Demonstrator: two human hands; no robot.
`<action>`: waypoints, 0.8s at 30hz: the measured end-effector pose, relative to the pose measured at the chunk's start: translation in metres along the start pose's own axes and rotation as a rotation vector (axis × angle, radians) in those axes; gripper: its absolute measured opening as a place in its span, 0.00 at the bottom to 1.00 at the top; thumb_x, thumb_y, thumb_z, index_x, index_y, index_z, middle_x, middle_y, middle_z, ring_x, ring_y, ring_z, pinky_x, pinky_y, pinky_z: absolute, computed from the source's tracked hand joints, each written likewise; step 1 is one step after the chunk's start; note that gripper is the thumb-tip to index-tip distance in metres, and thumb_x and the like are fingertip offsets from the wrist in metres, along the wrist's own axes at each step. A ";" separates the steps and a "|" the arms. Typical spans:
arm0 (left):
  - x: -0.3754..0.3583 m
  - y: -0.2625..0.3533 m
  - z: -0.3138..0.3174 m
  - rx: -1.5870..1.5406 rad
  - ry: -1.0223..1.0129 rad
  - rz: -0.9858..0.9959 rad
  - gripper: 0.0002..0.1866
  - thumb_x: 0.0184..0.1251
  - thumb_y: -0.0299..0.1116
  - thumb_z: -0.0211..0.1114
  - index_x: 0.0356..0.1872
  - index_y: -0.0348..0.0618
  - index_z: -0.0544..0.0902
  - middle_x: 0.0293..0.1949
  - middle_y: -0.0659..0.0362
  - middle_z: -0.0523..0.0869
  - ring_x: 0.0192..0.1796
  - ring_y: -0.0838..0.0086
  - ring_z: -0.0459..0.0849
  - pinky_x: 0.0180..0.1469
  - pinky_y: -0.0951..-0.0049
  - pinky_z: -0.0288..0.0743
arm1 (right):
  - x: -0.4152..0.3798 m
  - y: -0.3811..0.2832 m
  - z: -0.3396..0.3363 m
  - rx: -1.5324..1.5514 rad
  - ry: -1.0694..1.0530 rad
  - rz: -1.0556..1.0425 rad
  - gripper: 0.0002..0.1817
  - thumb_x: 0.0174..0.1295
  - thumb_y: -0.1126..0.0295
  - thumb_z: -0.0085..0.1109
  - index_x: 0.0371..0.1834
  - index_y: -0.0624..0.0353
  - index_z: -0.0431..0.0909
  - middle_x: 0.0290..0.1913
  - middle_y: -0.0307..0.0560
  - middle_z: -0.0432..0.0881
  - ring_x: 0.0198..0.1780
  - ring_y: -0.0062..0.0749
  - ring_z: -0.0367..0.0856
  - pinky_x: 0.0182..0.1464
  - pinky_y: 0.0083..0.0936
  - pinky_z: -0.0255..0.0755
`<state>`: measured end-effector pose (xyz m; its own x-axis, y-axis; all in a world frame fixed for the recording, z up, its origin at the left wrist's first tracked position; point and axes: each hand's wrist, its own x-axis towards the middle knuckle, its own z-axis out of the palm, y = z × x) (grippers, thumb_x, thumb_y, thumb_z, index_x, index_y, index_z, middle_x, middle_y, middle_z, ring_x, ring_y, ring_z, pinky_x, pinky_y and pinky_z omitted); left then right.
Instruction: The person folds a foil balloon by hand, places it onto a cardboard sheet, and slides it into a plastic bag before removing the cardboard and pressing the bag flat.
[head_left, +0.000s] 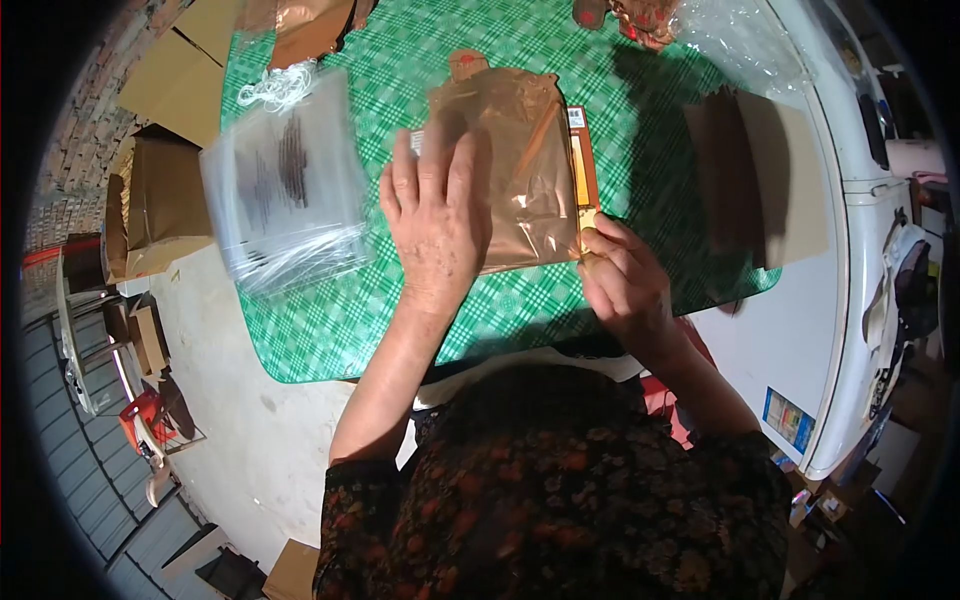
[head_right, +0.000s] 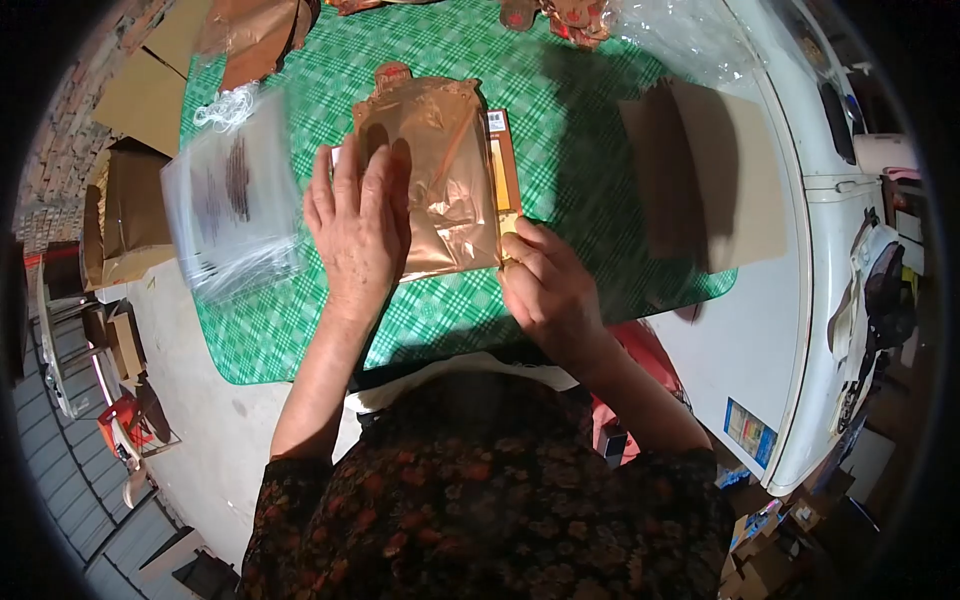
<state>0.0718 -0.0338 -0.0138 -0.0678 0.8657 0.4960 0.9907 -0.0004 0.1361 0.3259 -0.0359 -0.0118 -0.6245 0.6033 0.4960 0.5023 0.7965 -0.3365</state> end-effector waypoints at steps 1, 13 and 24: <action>0.000 -0.003 0.001 -0.015 -0.018 0.023 0.28 0.71 0.31 0.73 0.72 0.52 0.81 0.76 0.49 0.78 0.81 0.46 0.71 0.79 0.43 0.63 | 0.000 0.001 0.001 -0.003 -0.005 -0.020 0.13 0.55 0.82 0.77 0.41 0.64 0.82 0.56 0.51 0.87 0.66 0.55 0.86 0.66 0.47 0.84; -0.001 -0.007 0.005 -0.181 -0.051 0.049 0.27 0.68 0.25 0.71 0.70 0.39 0.82 0.72 0.47 0.83 0.78 0.50 0.78 0.81 0.44 0.67 | 0.060 -0.015 -0.016 0.051 -0.273 -0.066 0.38 0.60 0.58 0.78 0.71 0.66 0.79 0.76 0.57 0.77 0.82 0.51 0.70 0.85 0.56 0.56; -0.002 0.002 -0.016 -0.198 -0.049 0.045 0.28 0.80 0.37 0.65 0.76 0.37 0.77 0.80 0.45 0.74 0.83 0.50 0.70 0.83 0.41 0.59 | 0.048 0.003 0.010 -0.039 -0.360 -0.051 0.47 0.67 0.42 0.67 0.82 0.64 0.71 0.86 0.58 0.65 0.89 0.53 0.58 0.88 0.58 0.42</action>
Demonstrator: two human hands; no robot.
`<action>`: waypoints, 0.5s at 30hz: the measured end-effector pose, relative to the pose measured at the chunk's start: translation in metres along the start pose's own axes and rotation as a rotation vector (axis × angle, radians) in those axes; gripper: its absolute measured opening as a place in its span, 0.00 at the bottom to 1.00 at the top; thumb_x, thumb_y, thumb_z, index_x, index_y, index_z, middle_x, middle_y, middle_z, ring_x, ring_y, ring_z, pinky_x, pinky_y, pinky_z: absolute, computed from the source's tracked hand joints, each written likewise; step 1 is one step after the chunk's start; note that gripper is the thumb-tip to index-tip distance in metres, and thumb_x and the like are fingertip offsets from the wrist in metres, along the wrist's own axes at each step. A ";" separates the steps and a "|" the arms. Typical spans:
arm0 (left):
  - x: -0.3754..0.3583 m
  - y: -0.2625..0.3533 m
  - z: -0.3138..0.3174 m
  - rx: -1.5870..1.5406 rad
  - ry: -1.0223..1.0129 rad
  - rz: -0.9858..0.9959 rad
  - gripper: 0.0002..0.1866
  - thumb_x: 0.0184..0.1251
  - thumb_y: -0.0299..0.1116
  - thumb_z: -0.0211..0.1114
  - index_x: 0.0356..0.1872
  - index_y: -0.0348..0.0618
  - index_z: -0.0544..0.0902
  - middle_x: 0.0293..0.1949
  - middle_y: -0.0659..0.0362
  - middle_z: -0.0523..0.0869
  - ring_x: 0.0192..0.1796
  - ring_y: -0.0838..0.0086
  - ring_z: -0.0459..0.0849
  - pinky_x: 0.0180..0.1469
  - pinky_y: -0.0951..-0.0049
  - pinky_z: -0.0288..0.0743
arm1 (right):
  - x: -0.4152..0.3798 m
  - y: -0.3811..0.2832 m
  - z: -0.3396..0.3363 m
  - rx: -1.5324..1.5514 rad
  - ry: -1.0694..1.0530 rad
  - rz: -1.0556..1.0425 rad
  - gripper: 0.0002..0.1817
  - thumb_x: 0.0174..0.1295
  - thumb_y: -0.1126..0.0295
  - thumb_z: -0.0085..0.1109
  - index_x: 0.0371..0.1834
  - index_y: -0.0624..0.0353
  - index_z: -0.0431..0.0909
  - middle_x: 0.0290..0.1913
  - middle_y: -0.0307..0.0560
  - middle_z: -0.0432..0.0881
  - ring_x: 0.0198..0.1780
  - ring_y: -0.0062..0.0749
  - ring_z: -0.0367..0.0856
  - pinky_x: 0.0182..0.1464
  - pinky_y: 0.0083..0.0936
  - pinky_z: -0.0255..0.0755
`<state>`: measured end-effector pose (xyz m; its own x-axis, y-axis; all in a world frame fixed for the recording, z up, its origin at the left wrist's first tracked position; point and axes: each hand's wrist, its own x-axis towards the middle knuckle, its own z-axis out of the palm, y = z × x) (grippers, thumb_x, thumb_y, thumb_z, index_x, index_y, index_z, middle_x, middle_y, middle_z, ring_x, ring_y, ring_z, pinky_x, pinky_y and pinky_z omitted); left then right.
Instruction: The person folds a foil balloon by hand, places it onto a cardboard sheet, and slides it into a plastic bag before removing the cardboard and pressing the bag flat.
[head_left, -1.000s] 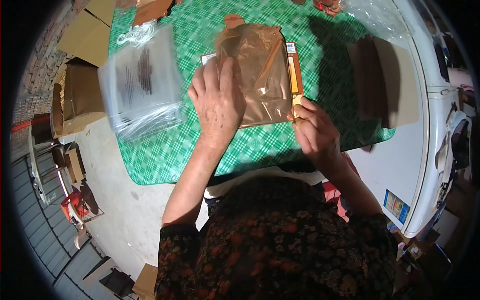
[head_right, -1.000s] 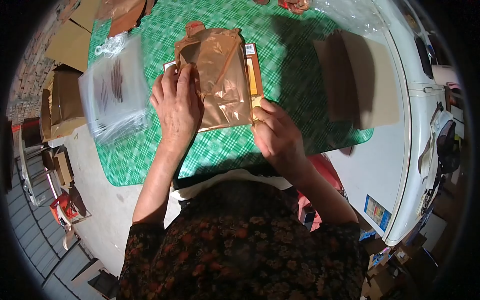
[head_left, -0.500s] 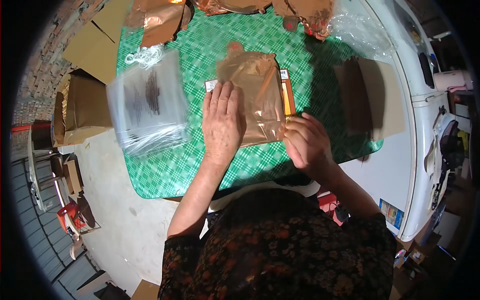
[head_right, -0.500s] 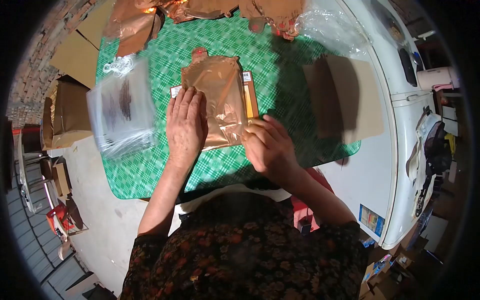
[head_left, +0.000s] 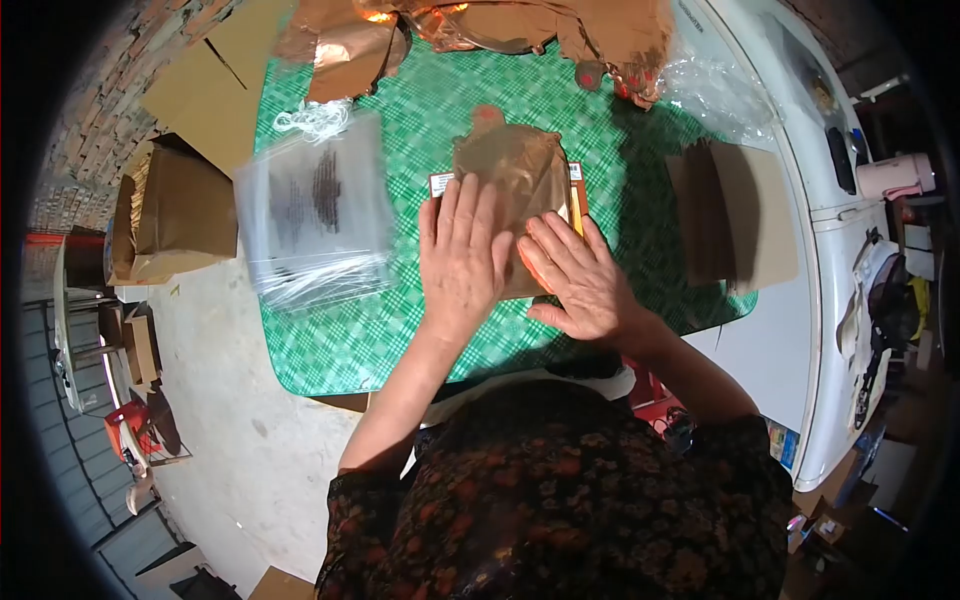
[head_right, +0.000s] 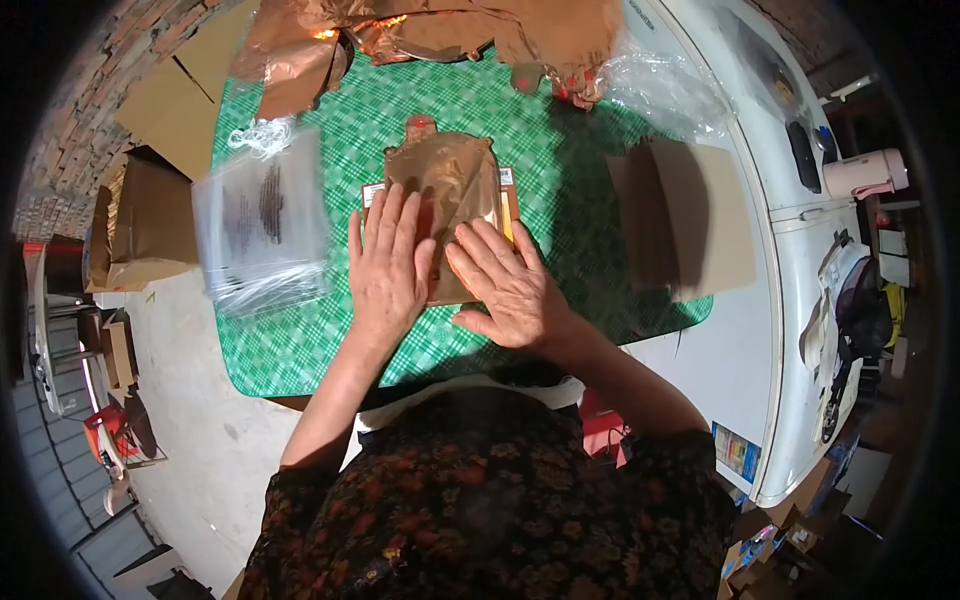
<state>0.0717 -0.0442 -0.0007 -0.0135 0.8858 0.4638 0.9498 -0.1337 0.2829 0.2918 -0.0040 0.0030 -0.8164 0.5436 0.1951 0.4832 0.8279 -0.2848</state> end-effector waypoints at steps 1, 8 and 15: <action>-0.005 0.006 -0.007 -0.040 -0.059 0.000 0.33 0.82 0.42 0.63 0.82 0.38 0.71 0.85 0.43 0.67 0.87 0.48 0.63 0.85 0.40 0.55 | -0.001 0.000 0.002 -0.019 -0.001 0.004 0.45 0.69 0.43 0.65 0.82 0.64 0.71 0.86 0.58 0.65 0.89 0.53 0.57 0.88 0.58 0.41; -0.045 0.022 0.001 -0.141 -0.211 0.022 0.45 0.81 0.59 0.60 0.85 0.35 0.63 0.86 0.36 0.61 0.88 0.42 0.57 0.88 0.41 0.50 | -0.003 0.002 0.006 -0.046 0.008 -0.018 0.38 0.76 0.52 0.57 0.84 0.63 0.69 0.87 0.57 0.64 0.90 0.51 0.55 0.89 0.57 0.37; -0.043 0.024 0.000 -0.101 -0.293 0.013 0.49 0.79 0.66 0.60 0.87 0.39 0.62 0.87 0.35 0.56 0.89 0.37 0.52 0.88 0.38 0.48 | -0.001 0.017 0.007 -0.112 -0.044 -0.017 0.36 0.76 0.55 0.55 0.84 0.58 0.69 0.88 0.53 0.63 0.91 0.50 0.53 0.88 0.62 0.35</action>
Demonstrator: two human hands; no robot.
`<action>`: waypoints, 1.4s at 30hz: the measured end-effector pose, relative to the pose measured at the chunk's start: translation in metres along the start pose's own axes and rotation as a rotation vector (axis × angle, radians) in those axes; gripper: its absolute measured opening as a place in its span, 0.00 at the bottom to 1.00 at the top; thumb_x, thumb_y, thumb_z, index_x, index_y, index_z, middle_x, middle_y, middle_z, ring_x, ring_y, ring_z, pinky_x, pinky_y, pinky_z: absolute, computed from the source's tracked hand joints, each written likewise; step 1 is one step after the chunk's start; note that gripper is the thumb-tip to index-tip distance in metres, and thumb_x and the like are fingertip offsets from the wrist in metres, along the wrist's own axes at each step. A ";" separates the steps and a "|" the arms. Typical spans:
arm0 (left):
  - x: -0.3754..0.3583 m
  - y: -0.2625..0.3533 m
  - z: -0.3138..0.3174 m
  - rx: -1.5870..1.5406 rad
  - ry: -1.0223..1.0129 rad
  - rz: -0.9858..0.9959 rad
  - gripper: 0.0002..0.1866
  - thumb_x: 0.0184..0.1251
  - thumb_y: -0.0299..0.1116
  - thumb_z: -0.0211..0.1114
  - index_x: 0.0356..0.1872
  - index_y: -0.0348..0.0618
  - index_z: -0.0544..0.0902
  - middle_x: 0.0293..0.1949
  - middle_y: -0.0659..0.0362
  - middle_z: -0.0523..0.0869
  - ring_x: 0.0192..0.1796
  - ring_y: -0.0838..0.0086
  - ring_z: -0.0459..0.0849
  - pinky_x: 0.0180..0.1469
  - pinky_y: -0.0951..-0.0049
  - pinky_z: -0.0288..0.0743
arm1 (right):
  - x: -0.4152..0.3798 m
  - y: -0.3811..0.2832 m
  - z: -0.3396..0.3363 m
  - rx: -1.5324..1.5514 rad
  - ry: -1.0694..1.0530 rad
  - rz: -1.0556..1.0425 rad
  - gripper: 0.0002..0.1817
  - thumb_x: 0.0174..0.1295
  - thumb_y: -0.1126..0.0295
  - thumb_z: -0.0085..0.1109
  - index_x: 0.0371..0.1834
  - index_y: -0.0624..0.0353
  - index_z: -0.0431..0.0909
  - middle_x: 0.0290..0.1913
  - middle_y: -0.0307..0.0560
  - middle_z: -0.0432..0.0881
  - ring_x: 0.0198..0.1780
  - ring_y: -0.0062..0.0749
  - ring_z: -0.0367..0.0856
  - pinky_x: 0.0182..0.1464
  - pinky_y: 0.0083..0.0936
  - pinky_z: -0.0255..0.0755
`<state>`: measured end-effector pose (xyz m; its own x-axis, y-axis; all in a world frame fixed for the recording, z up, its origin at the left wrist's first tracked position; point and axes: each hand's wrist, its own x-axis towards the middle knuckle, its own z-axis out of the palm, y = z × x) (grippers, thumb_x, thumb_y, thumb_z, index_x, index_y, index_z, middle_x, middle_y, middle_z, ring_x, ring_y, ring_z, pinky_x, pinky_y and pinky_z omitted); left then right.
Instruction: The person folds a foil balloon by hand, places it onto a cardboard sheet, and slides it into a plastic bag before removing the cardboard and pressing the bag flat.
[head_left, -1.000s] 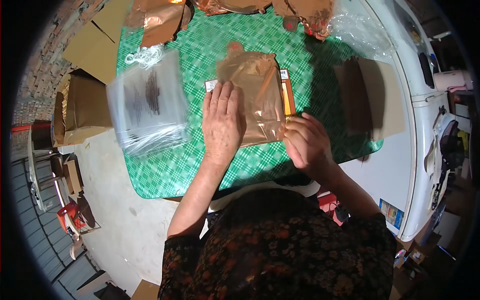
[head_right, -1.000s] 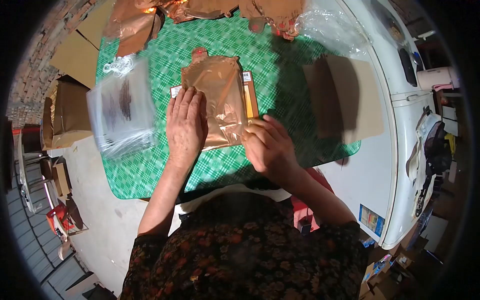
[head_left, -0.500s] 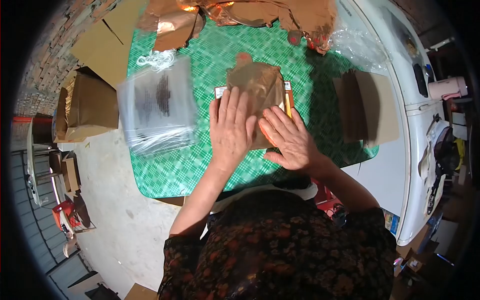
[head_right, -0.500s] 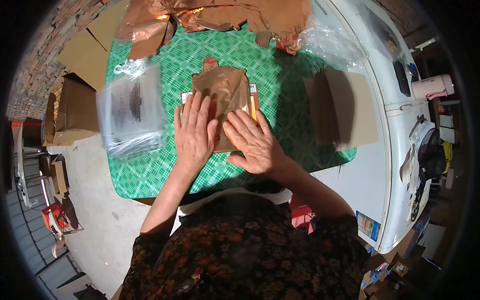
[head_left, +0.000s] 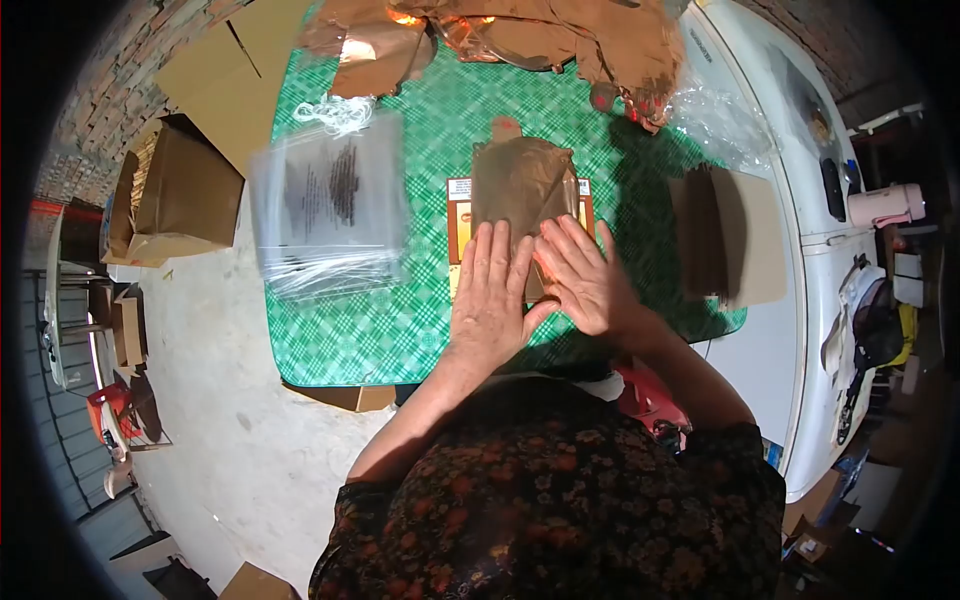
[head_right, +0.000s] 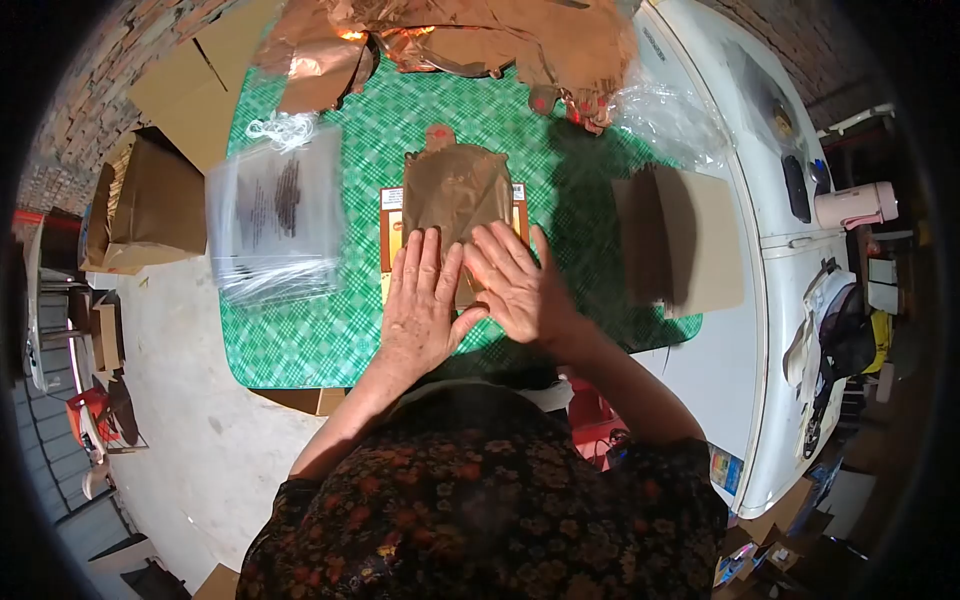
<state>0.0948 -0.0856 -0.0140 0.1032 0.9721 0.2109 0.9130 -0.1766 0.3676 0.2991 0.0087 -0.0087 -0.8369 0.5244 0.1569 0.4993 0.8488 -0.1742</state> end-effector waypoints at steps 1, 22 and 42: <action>0.000 0.000 0.000 0.009 -0.005 0.002 0.49 0.78 0.67 0.60 0.87 0.41 0.62 0.87 0.35 0.55 0.89 0.36 0.51 0.88 0.38 0.48 | 0.002 0.005 -0.002 -0.018 -0.003 0.008 0.35 0.76 0.56 0.55 0.84 0.58 0.69 0.88 0.52 0.63 0.91 0.50 0.53 0.87 0.63 0.35; -0.001 -0.002 0.006 0.058 -0.048 -0.010 0.46 0.76 0.73 0.58 0.88 0.63 0.65 0.88 0.33 0.52 0.89 0.34 0.50 0.88 0.36 0.49 | 0.165 0.058 0.006 -0.197 -0.109 -0.202 0.32 0.88 0.53 0.38 0.90 0.47 0.59 0.92 0.39 0.57 0.92 0.40 0.50 0.90 0.61 0.35; 0.000 0.002 -0.003 0.070 -0.058 -0.021 0.43 0.77 0.70 0.59 0.87 0.61 0.67 0.89 0.35 0.50 0.90 0.37 0.46 0.90 0.39 0.44 | 0.177 0.072 -0.032 0.279 -0.352 0.340 0.31 0.64 0.52 0.79 0.53 0.71 0.79 0.49 0.66 0.89 0.50 0.56 0.90 0.52 0.43 0.82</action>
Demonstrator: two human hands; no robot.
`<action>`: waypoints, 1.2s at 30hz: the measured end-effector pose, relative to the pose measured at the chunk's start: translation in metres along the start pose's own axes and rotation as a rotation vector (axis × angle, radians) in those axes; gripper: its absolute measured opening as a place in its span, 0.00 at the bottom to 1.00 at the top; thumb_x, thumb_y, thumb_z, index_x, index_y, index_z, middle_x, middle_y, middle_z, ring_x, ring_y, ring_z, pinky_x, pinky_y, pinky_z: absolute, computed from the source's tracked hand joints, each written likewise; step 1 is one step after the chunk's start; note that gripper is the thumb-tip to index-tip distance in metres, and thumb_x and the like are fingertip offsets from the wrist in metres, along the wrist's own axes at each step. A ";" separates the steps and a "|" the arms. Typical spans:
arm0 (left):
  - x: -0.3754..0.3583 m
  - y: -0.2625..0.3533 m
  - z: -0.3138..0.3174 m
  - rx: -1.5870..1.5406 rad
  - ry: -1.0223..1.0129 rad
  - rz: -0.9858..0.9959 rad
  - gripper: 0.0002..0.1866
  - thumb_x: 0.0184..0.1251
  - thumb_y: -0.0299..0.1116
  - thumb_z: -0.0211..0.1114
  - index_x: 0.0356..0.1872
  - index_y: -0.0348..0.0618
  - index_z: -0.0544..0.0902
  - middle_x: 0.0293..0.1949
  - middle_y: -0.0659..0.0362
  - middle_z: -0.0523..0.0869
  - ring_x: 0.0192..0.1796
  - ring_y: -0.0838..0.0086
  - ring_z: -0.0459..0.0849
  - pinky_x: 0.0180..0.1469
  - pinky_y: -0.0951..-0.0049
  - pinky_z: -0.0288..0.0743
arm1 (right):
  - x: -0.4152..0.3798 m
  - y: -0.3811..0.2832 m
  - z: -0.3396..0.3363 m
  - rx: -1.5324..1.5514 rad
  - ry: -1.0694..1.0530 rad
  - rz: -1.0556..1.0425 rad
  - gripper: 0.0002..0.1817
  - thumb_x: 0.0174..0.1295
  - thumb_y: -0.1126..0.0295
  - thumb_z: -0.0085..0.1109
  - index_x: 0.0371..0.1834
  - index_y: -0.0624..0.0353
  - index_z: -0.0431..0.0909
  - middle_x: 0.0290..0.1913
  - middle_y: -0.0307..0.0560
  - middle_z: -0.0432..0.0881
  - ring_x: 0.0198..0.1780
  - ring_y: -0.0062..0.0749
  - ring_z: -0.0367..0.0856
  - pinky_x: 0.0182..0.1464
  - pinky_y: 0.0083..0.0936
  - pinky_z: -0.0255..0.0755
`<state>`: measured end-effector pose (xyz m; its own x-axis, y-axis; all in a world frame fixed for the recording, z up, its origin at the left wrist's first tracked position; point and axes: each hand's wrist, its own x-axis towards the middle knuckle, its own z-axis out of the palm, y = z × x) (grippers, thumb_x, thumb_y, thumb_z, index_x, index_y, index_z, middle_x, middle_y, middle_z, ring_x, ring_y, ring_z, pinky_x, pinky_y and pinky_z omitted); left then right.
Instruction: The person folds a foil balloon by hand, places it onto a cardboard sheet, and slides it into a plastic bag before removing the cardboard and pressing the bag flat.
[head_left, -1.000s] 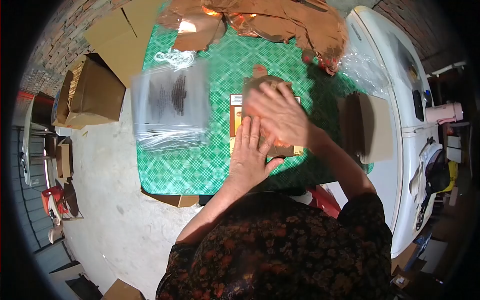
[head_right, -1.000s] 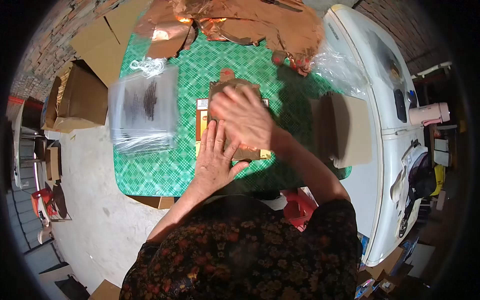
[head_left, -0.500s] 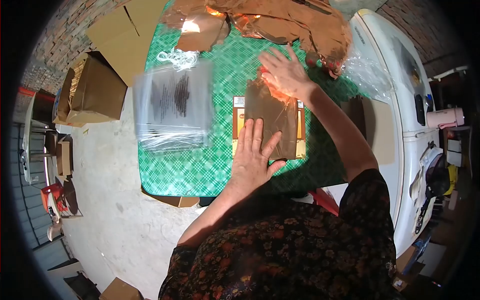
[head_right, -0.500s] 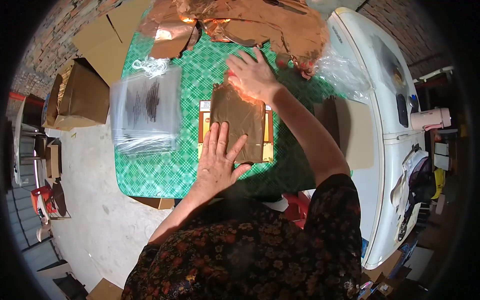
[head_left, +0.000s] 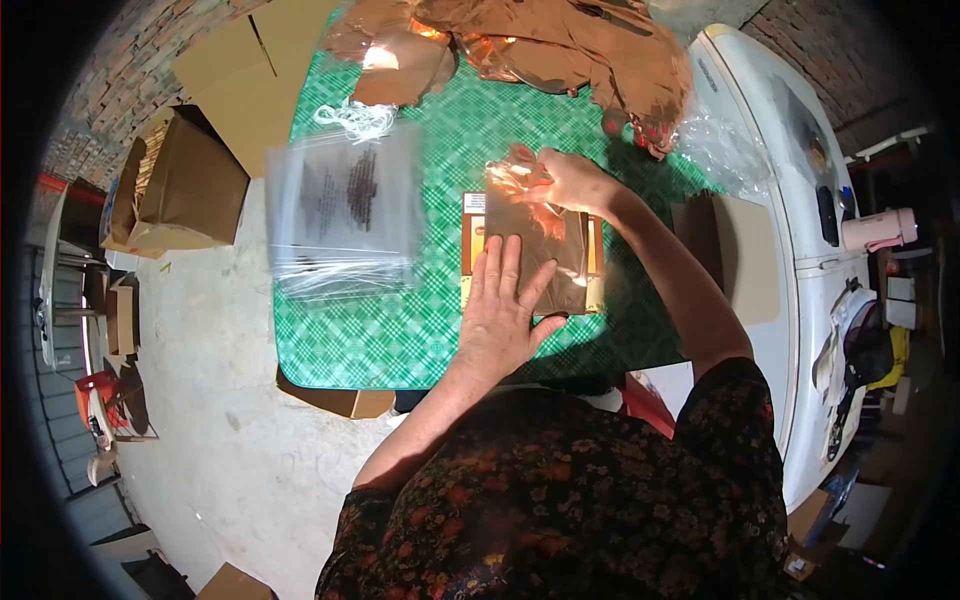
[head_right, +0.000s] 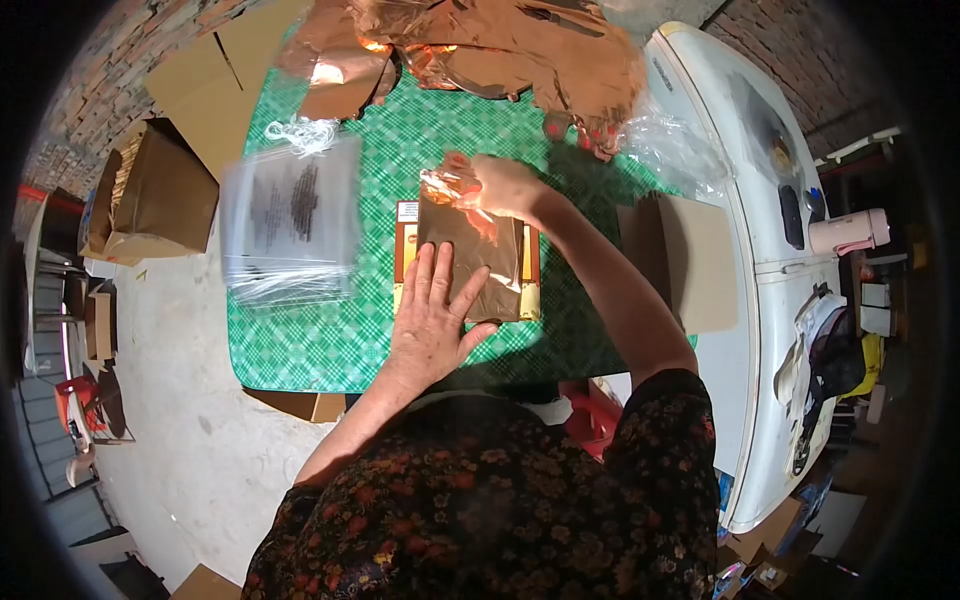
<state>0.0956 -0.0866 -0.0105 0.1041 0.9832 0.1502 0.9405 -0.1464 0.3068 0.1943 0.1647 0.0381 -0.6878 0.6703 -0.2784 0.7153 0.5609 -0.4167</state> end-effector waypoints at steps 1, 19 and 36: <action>0.000 0.000 0.001 -0.001 0.000 0.000 0.43 0.77 0.70 0.60 0.87 0.61 0.67 0.89 0.35 0.50 0.90 0.37 0.46 0.90 0.39 0.44 | 0.006 0.004 -0.002 0.012 -0.060 -0.020 0.30 0.64 0.53 0.79 0.52 0.70 0.80 0.48 0.65 0.89 0.49 0.54 0.90 0.52 0.43 0.82; -0.017 -0.014 -0.020 -0.225 0.361 0.064 0.43 0.82 0.57 0.62 0.88 0.45 0.60 0.90 0.36 0.46 0.91 0.34 0.41 0.87 0.34 0.38 | -0.069 -0.046 -0.054 0.190 0.413 -0.333 0.11 0.69 0.72 0.68 0.51 0.62 0.79 0.37 0.54 0.84 0.42 0.52 0.86 0.44 0.40 0.78; 0.065 -0.071 -0.076 -0.225 0.180 0.302 0.30 0.87 0.41 0.56 0.84 0.45 0.69 0.86 0.49 0.67 0.88 0.49 0.60 0.89 0.47 0.52 | -0.205 -0.034 0.123 -0.204 0.599 -0.706 0.09 0.64 0.63 0.66 0.42 0.53 0.81 0.54 0.44 0.85 0.60 0.40 0.83 0.63 0.46 0.75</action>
<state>0.0112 -0.0209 0.0494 0.2876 0.8603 0.4210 0.7802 -0.4654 0.4180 0.2959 -0.0512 0.0032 -0.8326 0.2501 0.4942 0.2053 0.9680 -0.1442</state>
